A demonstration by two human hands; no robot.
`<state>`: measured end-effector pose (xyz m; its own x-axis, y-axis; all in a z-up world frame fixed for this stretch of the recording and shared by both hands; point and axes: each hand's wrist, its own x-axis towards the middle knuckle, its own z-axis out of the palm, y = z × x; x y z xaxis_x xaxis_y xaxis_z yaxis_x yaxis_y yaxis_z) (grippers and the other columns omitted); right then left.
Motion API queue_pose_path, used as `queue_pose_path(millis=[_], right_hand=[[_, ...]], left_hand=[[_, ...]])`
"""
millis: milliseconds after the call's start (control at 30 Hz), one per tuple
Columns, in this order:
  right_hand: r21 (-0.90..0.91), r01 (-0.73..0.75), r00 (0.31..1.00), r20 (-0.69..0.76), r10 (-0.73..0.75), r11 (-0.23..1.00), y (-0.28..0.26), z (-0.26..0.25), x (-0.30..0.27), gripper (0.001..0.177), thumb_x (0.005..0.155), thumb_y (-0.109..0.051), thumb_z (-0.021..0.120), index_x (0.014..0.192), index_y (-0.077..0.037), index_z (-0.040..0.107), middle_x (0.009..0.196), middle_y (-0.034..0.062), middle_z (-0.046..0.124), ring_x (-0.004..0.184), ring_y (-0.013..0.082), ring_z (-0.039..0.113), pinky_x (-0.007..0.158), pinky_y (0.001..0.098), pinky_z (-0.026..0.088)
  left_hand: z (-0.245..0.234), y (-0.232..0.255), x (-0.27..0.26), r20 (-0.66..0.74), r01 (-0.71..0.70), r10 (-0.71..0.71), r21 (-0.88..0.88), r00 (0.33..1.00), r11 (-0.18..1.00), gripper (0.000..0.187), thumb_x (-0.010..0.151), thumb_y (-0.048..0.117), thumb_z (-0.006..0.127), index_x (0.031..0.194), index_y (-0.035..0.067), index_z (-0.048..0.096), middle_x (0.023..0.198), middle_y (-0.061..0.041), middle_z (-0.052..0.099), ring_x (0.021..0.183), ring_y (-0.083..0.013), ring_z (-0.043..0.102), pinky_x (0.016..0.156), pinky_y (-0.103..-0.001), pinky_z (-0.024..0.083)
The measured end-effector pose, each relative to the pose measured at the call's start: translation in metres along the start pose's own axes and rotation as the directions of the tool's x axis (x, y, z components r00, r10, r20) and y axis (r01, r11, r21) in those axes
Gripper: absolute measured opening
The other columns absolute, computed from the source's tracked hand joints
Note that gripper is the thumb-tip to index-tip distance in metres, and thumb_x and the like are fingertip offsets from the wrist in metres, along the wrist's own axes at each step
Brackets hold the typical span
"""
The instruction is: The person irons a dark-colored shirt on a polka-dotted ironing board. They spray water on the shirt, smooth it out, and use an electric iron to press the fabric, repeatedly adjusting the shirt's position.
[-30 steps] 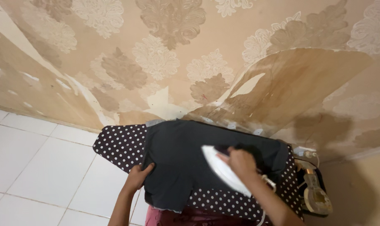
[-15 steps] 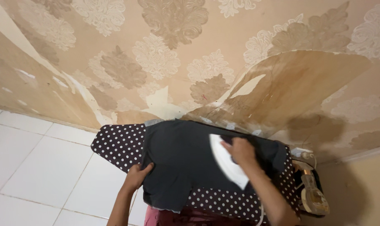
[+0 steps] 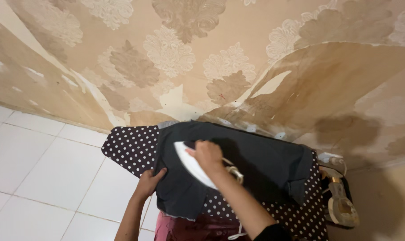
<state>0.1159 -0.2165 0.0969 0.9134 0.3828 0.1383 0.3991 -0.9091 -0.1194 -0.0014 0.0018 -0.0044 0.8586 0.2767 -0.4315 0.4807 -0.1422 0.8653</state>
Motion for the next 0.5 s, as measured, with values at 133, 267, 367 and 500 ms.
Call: queue_pose_path(millis=[133,267,367,500], right_hand=[[-0.102,-0.211,0.976,0.03,0.215,0.972,0.076,-0.014,0.007,0.067,0.084,-0.075,0.062,0.081,-0.009,0.075,0.075,0.0168,0.073,0.069,0.0326,0.075,0.059,0.0439,0.059],[-0.112,-0.45,0.892,-0.002,0.453,0.886,0.157,-0.039,-0.008,0.069,0.085,-0.073,0.064,0.083,-0.005,0.077,0.085,0.0193,0.075,0.079,0.0359,0.075,0.067,0.0468,0.06],[-0.094,-0.537,0.842,0.002,0.539,0.838,0.195,-0.055,-0.017,0.067,0.084,-0.069,0.067,0.09,-0.004,0.079,0.093,0.0224,0.075,0.088,0.0391,0.074,0.075,0.0489,0.059],[-0.054,-0.445,0.891,0.078,0.448,0.894,0.202,-0.06,-0.016,0.067,0.083,-0.069,0.067,0.095,-0.005,0.079,0.094,0.0217,0.076,0.09,0.0382,0.074,0.079,0.0481,0.058]], left_hand=[[0.0,0.002,-0.002,0.001,-0.037,0.037,-0.015,0.999,0.999,0.052,0.087,0.041,0.074,0.076,-0.01,0.074,0.06,-0.012,0.071,0.048,-0.0159,0.063,0.046,-0.032,0.049],[0.001,0.006,-0.006,-0.009,-0.031,0.031,0.009,0.999,0.999,0.052,0.086,0.042,0.073,0.076,-0.009,0.074,0.06,-0.012,0.07,0.049,-0.0175,0.062,0.048,-0.033,0.048],[0.0,0.01,-0.006,-0.017,-0.059,0.059,0.03,0.998,0.998,0.052,0.085,0.043,0.073,0.076,-0.008,0.074,0.06,-0.012,0.072,0.051,-0.0173,0.067,0.05,-0.032,0.052],[-0.001,0.014,-0.008,-0.016,0.015,-0.014,0.072,1.0,0.997,0.054,0.086,0.043,0.073,0.077,-0.01,0.073,0.063,-0.017,0.07,0.053,-0.0229,0.063,0.051,-0.039,0.048]])
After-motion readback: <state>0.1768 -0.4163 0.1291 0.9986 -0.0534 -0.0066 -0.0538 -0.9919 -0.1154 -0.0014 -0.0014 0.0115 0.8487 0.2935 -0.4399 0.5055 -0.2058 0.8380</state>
